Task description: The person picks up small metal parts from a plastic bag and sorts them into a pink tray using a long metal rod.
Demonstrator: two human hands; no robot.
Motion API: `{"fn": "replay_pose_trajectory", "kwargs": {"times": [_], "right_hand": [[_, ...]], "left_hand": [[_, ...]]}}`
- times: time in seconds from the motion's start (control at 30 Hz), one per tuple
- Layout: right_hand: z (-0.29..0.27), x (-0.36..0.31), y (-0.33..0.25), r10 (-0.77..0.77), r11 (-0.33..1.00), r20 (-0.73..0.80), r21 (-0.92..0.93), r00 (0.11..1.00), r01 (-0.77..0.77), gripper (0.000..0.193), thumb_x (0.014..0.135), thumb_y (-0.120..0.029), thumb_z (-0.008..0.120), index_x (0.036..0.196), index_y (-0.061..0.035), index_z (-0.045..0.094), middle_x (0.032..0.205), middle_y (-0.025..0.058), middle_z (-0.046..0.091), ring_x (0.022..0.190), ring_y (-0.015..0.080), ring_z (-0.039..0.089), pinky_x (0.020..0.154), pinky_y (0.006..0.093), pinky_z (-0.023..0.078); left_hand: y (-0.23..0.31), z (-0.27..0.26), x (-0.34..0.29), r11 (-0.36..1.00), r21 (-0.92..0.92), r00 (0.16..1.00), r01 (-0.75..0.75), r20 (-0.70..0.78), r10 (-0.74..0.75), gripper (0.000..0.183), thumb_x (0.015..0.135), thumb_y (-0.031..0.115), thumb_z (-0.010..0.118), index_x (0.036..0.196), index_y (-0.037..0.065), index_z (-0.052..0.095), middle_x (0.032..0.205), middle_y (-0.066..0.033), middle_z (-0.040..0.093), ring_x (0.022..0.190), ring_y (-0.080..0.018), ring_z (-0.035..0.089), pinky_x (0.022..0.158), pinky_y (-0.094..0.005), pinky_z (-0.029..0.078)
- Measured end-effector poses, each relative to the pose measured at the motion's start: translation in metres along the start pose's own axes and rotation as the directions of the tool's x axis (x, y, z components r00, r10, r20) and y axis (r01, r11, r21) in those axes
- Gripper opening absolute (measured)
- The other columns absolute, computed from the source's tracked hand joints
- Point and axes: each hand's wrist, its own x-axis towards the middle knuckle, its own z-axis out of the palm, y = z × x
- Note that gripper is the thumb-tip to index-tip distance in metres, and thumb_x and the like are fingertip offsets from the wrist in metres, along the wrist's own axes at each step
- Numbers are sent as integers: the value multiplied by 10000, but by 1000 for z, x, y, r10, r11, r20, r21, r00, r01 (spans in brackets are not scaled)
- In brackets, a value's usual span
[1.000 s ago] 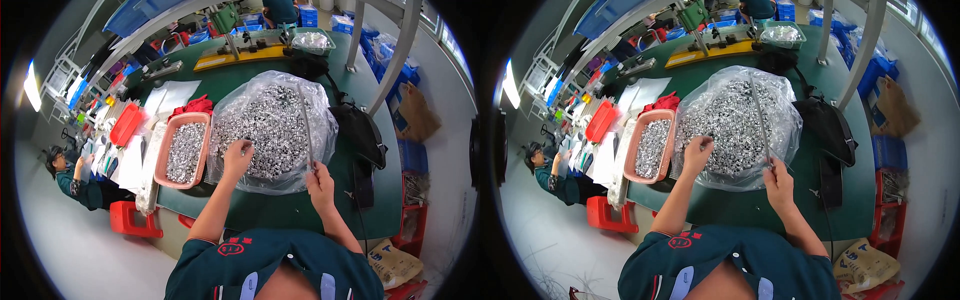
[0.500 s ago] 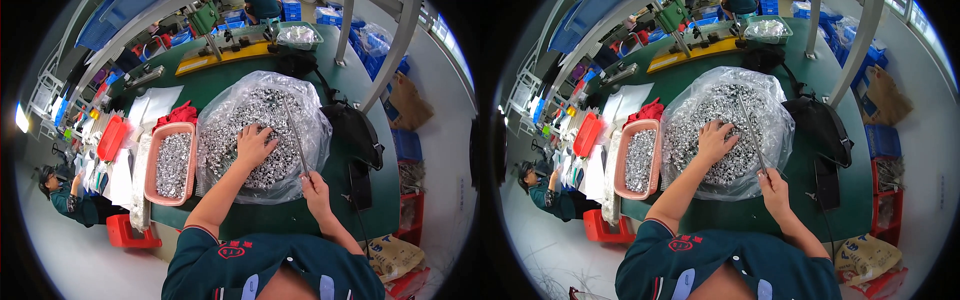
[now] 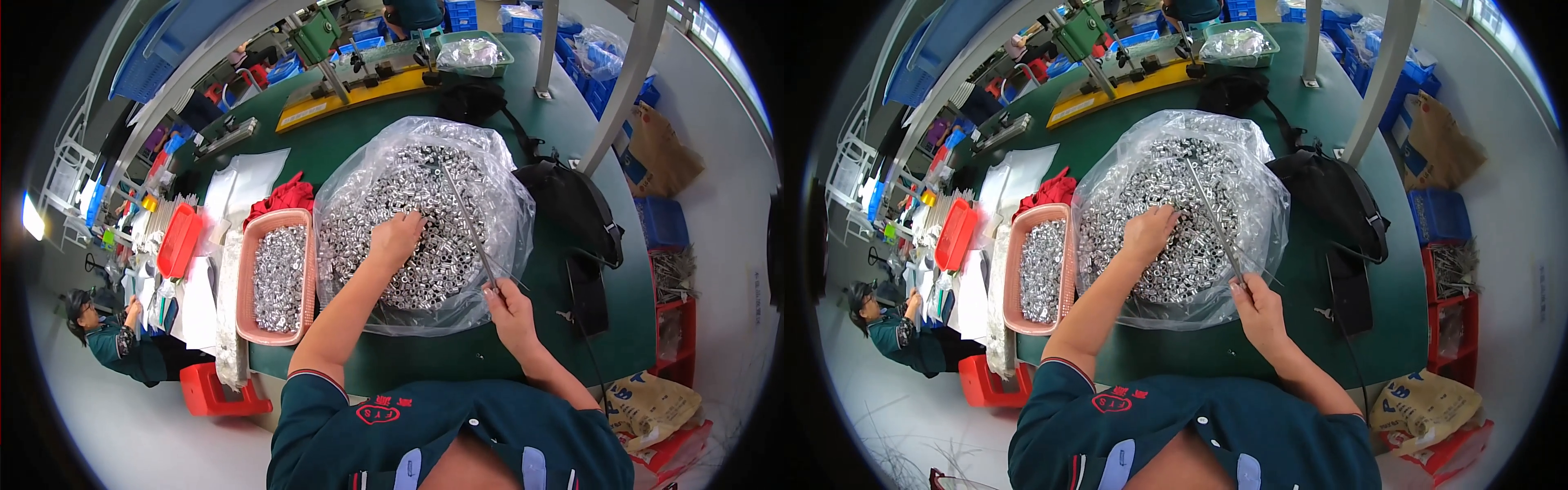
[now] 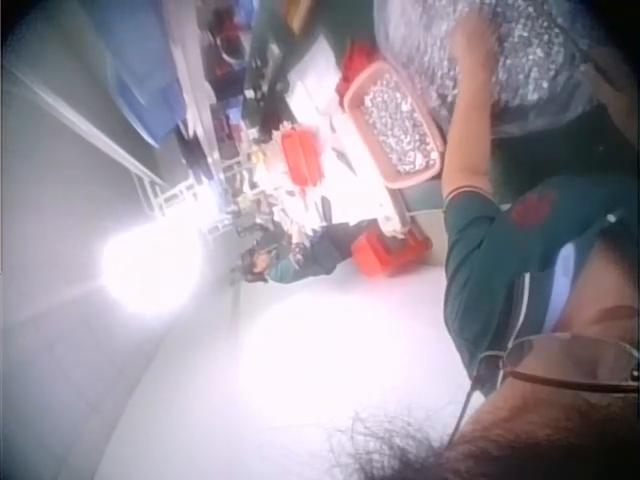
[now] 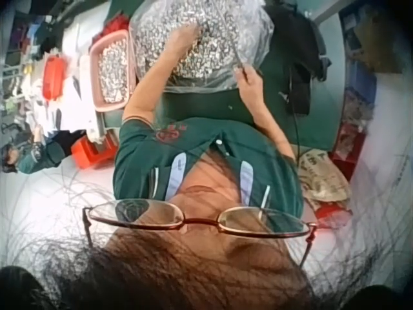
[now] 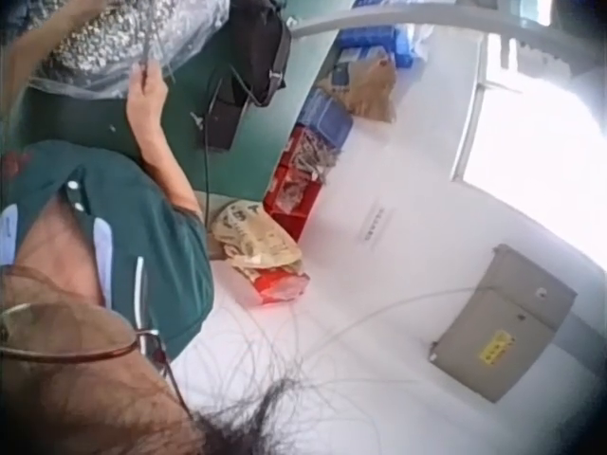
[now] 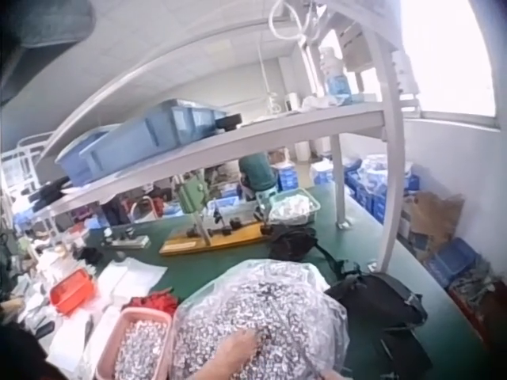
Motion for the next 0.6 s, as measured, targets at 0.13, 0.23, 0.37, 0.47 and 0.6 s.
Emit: {"fn": "replay_pose_trajectory", "kwargs": {"times": [0.13,0.23,0.37,0.47,0.6], "right_hand": [[0,0,0,17,1000,-2,9,1000,-17,105,882,-88,538,931,4,547,603,-22,418,564,32,355,490,210,314],[1,-1,-4,47,999,12,15,999,-48,104,880,-87,539,933,2,548,611,-22,424,570,32,362,496,209,317],[1,0,-4,42,999,26,-4,999,-42,105,876,-84,542,936,2,549,616,-20,434,572,32,369,500,206,322],[2,-1,-1,28,999,28,20,999,-29,100,875,-82,543,934,-2,549,614,-23,430,571,31,367,500,205,320],[1,0,-4,59,998,23,22,998,-60,99,873,-82,544,935,-5,548,615,-29,431,568,31,364,499,204,318]], "left_hand": [[5,-11,-7,994,-92,995,62,79,-55,297,839,384,550,824,88,561,796,-128,574,676,-309,589,569,-432,471],[29,-18,-12,993,-96,997,73,39,-70,375,819,444,552,945,91,578,904,-133,562,863,-321,554,700,-449,450],[49,-20,-17,1000,-1,999,31,43,-31,479,767,490,591,1075,124,567,1011,-117,528,981,-329,488,765,-468,413],[40,-14,-13,996,-65,998,57,39,-55,373,780,414,607,1037,147,569,979,-121,531,923,-312,514,731,-443,436],[34,-10,-7,999,-18,999,33,31,-33,304,807,341,593,1026,131,573,915,-113,545,866,-304,551,689,-416,463]]}}
